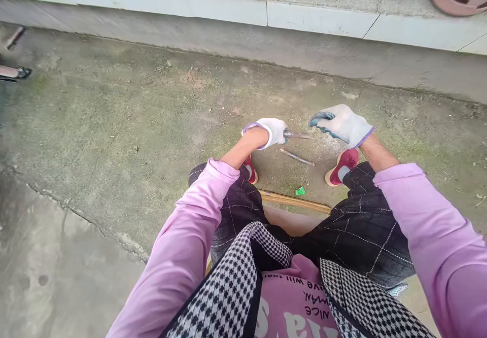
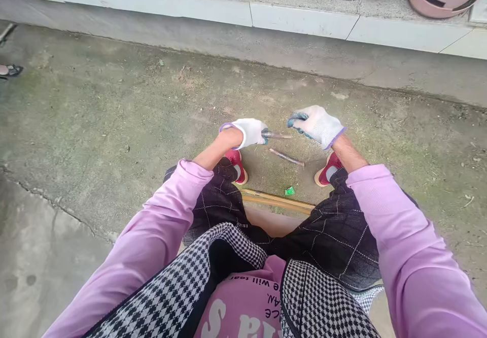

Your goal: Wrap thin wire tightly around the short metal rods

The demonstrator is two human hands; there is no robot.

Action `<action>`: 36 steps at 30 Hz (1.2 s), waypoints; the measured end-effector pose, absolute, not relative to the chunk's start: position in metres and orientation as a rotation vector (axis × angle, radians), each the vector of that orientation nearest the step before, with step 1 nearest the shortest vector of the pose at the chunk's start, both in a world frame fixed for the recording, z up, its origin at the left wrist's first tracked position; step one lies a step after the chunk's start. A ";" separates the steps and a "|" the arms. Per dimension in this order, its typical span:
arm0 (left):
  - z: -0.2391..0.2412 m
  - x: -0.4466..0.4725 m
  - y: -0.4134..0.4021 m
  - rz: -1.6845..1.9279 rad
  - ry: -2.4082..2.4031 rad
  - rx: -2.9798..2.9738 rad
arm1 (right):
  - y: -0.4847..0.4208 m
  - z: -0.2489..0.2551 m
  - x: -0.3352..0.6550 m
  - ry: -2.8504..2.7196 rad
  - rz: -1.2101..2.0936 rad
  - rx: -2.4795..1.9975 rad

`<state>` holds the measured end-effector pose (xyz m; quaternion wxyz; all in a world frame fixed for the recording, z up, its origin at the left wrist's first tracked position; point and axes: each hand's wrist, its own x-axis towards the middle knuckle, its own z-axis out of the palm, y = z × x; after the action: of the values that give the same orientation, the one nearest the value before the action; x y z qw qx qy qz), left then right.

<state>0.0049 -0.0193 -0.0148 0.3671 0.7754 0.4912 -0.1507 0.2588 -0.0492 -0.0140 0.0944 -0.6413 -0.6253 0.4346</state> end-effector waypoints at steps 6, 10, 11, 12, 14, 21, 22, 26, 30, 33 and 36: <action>-0.003 -0.011 0.008 -0.020 1.453 1.846 | -0.068 -0.003 0.240 -1.613 1.402 -1.821; 0.022 -0.010 -0.009 0.190 1.274 1.602 | -0.066 -0.006 0.243 -1.459 1.512 -1.747; 0.027 -0.009 -0.018 0.181 1.223 1.573 | -0.065 -0.008 0.245 -1.447 1.523 -1.733; 0.030 -0.009 -0.027 0.151 1.171 1.551 | -0.063 -0.010 0.247 -1.458 1.524 -1.718; 0.031 -0.009 -0.047 0.026 1.061 1.537 | -0.061 -0.014 0.250 -1.558 1.516 -1.694; 0.018 -0.016 -0.087 -0.629 1.231 2.193 | -0.083 -0.010 0.234 -2.240 1.196 -1.833; 0.019 -0.018 -0.086 -0.651 1.308 2.243 | -0.090 -0.008 0.231 -2.282 1.115 -1.815; 0.024 -0.030 -0.078 -0.412 1.522 2.293 | -0.127 -0.004 0.225 -2.249 1.018 -1.682; 0.016 -0.034 -0.086 -0.060 1.553 2.201 | -0.154 -0.016 0.222 -2.133 1.199 -1.698; 0.002 -0.025 -0.106 0.077 1.516 2.045 | -0.151 -0.029 0.216 -2.201 1.263 -1.773; -0.006 -0.012 -0.125 -0.011 1.482 2.077 | -0.137 -0.038 0.213 -2.318 1.175 -1.830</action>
<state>-0.0116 -0.1251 -0.0064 0.2908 0.7789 0.5557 -0.0042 0.2129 -0.1365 -0.0377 -0.0185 -0.5756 -0.7292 0.3697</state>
